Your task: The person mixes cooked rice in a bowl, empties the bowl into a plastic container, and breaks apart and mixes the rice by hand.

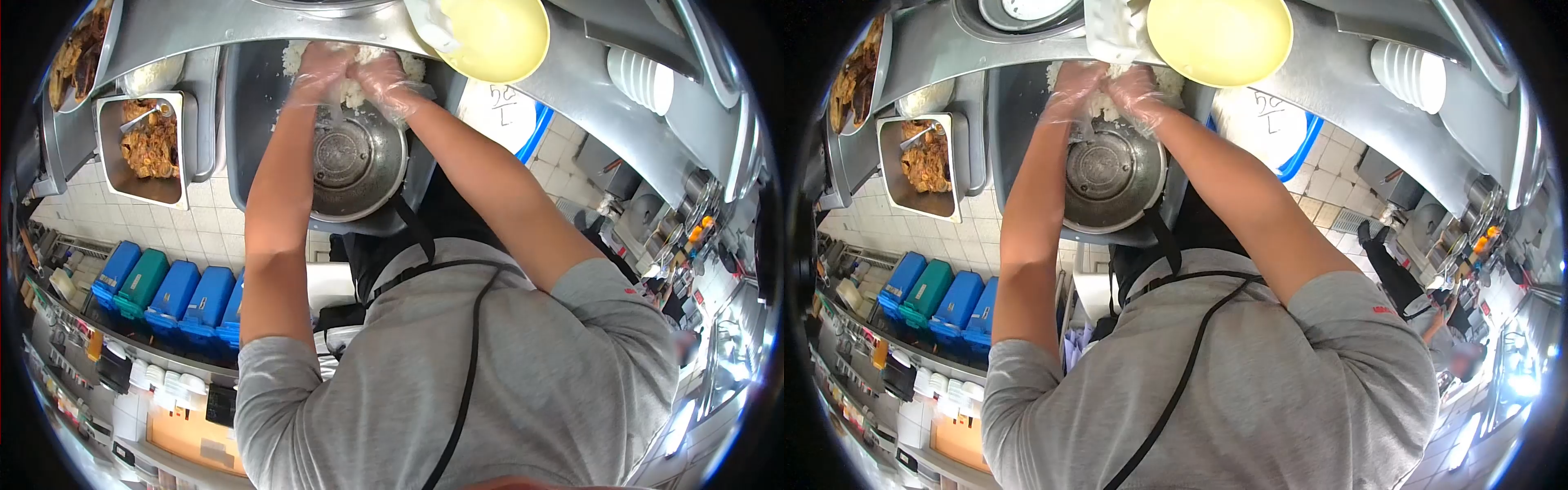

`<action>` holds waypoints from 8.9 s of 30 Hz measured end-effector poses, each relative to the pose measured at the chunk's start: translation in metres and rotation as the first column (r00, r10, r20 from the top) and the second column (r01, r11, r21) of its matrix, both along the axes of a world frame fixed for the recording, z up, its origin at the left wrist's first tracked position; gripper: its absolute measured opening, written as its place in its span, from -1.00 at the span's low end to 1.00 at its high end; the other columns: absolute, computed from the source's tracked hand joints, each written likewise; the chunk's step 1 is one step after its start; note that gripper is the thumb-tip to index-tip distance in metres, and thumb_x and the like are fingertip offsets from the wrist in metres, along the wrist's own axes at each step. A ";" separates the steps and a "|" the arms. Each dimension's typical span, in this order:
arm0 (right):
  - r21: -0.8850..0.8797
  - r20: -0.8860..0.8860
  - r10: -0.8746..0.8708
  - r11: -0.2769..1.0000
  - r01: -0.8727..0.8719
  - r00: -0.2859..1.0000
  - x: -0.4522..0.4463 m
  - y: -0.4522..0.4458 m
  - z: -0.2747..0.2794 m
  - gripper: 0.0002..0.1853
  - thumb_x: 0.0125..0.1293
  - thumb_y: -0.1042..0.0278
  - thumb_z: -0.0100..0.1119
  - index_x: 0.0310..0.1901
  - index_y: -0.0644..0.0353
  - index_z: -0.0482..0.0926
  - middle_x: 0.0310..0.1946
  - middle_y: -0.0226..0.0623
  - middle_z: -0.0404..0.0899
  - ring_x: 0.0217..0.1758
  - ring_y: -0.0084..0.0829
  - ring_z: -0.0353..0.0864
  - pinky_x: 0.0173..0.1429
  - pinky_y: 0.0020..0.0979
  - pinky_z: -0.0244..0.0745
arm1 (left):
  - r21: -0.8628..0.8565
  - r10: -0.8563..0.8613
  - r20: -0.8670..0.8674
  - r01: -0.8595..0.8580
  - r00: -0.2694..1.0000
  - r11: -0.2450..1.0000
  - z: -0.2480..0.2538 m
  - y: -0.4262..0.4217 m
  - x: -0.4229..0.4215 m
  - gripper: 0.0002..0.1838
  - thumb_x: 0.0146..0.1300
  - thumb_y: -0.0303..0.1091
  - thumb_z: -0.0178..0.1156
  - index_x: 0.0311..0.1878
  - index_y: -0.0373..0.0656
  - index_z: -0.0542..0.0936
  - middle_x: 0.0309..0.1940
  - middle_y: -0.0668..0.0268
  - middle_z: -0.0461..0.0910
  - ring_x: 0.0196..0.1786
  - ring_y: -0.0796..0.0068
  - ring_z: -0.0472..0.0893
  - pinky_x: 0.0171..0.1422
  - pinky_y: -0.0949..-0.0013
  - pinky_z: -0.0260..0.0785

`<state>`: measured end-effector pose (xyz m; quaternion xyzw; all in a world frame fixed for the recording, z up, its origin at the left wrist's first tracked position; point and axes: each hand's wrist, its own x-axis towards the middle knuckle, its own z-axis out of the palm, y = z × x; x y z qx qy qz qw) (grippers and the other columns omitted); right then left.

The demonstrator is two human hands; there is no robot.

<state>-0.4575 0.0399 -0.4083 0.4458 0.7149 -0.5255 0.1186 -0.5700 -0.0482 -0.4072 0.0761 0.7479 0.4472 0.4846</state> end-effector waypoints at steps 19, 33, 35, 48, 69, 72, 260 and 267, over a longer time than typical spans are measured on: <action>-0.952 -0.063 -0.748 0.244 0.185 0.661 0.008 0.003 -0.049 -0.71 0.45 0.19 0.19 0.03 0.22 0.65 -0.03 -0.22 0.72 0.03 -0.30 0.72 0.23 -0.20 0.62 | -0.505 -0.693 -0.412 0.484 0.592 0.714 -0.052 -0.022 0.000 -0.64 0.51 -0.11 0.13 0.11 -0.18 0.68 -0.07 0.17 0.76 -0.01 0.25 0.75 0.12 0.17 0.62; -0.194 -0.307 -0.105 0.980 0.046 0.946 0.014 0.003 -0.018 -0.53 0.47 0.04 0.22 0.10 0.36 0.57 -0.15 -0.11 0.71 -0.23 -0.26 0.71 -0.05 -0.22 0.63 | -0.389 -0.490 -0.608 0.304 0.625 0.870 -0.042 -0.040 0.000 -0.78 0.23 -0.36 0.26 -0.13 -0.25 0.76 -0.36 0.02 0.74 -0.24 0.06 0.75 -0.09 0.11 0.60; -0.189 -0.155 -0.158 0.974 0.128 0.975 0.009 0.000 -0.002 -0.54 0.46 0.06 0.20 0.14 0.32 0.57 -0.17 -0.13 0.72 -0.30 -0.34 0.69 -0.16 -0.27 0.62 | -0.246 -0.199 -0.361 0.113 0.911 0.963 -0.036 -0.033 0.005 -0.69 0.30 -0.26 0.28 -0.03 -0.28 0.74 -0.24 0.00 0.75 -0.17 0.13 0.74 0.00 0.14 0.57; 0.211 -0.184 0.091 0.976 -0.052 0.979 0.015 -0.007 0.006 -0.24 0.40 -0.13 0.29 0.39 0.35 0.45 0.14 0.16 0.67 0.22 -0.02 0.65 0.37 -0.13 0.47 | -0.519 -0.787 -0.477 0.598 0.390 0.611 0.030 -0.029 0.021 -0.42 0.37 0.02 0.28 0.24 -0.28 0.60 0.13 -0.13 0.66 0.14 -0.08 0.68 0.28 0.09 0.51; 0.505 0.380 0.640 0.461 -0.730 0.668 -0.058 0.057 -0.161 0.10 0.08 -0.11 0.43 0.58 0.19 0.12 0.53 0.14 0.23 0.56 0.10 0.29 0.64 -0.09 0.18 | -0.708 -0.472 -0.343 0.106 0.812 0.698 0.035 -0.098 0.124 0.21 0.19 0.29 0.37 0.66 -0.30 0.02 0.53 -0.29 0.22 0.60 -0.12 0.26 0.60 0.01 0.23; 0.478 0.365 0.550 0.581 -0.658 0.751 -0.061 0.048 -0.125 0.05 0.10 -0.16 0.40 0.53 0.30 0.23 0.52 0.16 0.28 0.57 0.04 0.31 0.62 -0.08 0.21 | -0.699 -0.450 -0.300 0.127 0.841 0.703 0.022 -0.081 0.117 0.19 0.15 0.24 0.42 0.61 -0.35 0.08 0.46 -0.32 0.28 0.57 -0.11 0.30 0.56 0.00 0.27; -0.695 0.293 -0.576 0.420 0.584 0.763 0.020 0.008 -0.080 -0.37 0.44 -0.13 0.22 0.40 0.06 0.48 0.24 -0.21 0.62 0.26 -0.24 0.60 0.37 -0.18 0.48 | 0.408 -0.174 0.638 -0.138 0.750 0.902 -0.079 -0.037 0.016 -0.23 0.45 -0.13 0.23 0.60 -0.22 0.20 0.50 0.20 0.38 0.44 0.37 0.46 0.61 0.27 0.26; 0.090 -0.469 0.238 0.971 -0.222 0.850 0.046 0.024 -0.029 -0.59 0.44 0.25 0.18 0.29 0.02 0.58 0.19 -0.16 0.67 0.27 -0.17 0.64 0.37 -0.25 0.52 | 0.207 0.025 0.629 -0.199 0.777 0.958 -0.072 -0.017 0.013 -0.44 0.56 -0.08 0.14 0.46 -0.22 0.46 0.30 0.19 0.59 0.34 0.34 0.55 0.48 0.24 0.36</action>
